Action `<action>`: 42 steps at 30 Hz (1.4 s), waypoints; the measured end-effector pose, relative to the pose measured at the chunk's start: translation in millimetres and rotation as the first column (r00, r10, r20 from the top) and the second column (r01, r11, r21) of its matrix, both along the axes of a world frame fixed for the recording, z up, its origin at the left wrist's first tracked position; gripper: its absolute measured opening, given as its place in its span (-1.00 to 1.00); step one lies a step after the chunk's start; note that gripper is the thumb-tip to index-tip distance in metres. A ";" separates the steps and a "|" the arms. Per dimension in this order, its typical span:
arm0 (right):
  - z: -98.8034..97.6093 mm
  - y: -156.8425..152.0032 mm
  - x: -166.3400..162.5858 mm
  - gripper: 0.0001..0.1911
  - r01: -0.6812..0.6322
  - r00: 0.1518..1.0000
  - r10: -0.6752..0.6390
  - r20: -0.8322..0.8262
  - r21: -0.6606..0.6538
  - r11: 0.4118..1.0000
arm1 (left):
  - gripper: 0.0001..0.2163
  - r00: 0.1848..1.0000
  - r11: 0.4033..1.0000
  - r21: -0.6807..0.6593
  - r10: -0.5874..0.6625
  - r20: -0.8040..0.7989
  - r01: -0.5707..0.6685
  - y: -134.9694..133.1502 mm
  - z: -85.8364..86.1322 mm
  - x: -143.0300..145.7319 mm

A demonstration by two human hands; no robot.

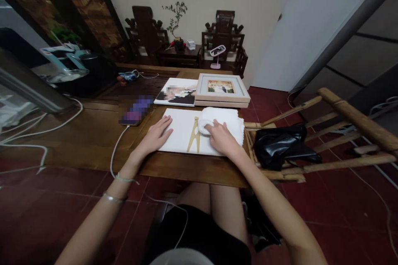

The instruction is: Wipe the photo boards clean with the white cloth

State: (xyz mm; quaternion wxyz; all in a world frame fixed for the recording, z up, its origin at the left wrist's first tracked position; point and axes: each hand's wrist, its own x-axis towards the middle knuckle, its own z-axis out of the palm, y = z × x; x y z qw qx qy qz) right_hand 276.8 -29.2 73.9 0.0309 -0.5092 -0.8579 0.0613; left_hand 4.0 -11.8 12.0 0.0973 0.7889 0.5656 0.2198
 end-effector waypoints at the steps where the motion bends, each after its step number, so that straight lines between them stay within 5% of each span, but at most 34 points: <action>1: -0.7 5.5 -4.2 -0.51 0.007 1.000 -0.007 -0.002 0.017 1.000 | -0.55 1.000 1.000 0.000 0.000 0.000 0.000 0.0 0.0 0.1; 7: -11.4 6.4 -25.1 -0.44 0.029 0.998 -0.034 0.058 0.084 0.996 | -0.55 1.000 1.000 0.003 0.003 0.005 -0.003 0.0 0.0 0.1; 16: -12.9 -75.9 -23.0 -0.54 -0.137 0.986 0.129 0.108 0.078 0.987 | -0.54 1.000 1.000 -0.005 -0.001 0.006 0.001 -0.2 0.4 0.6; 21: -11.8 -93.0 -9.7 -0.60 -0.248 0.967 0.246 0.063 0.028 0.968 | -0.55 1.000 1.000 -0.011 -0.005 0.013 0.005 -0.4 1.8 0.8; 28: -12.4 -60.5 2.0 -0.50 -0.289 0.955 0.291 -0.051 0.038 0.957 | -0.55 1.000 1.000 -0.013 0.002 0.014 -0.002 -0.6 1.8 0.6; 37: -14.6 22.6 -18.9 -0.46 -0.161 0.980 0.169 -0.109 0.076 0.984 | -0.54 1.000 1.000 0.000 -0.009 0.025 0.009 1.2 -0.9 -1.2; 42: -13.6 28.2 -34.7 -0.45 -0.134 0.990 0.137 -0.022 0.104 0.986 | -0.54 1.000 1.000 0.001 -0.004 0.023 0.004 1.0 -1.2 -1.0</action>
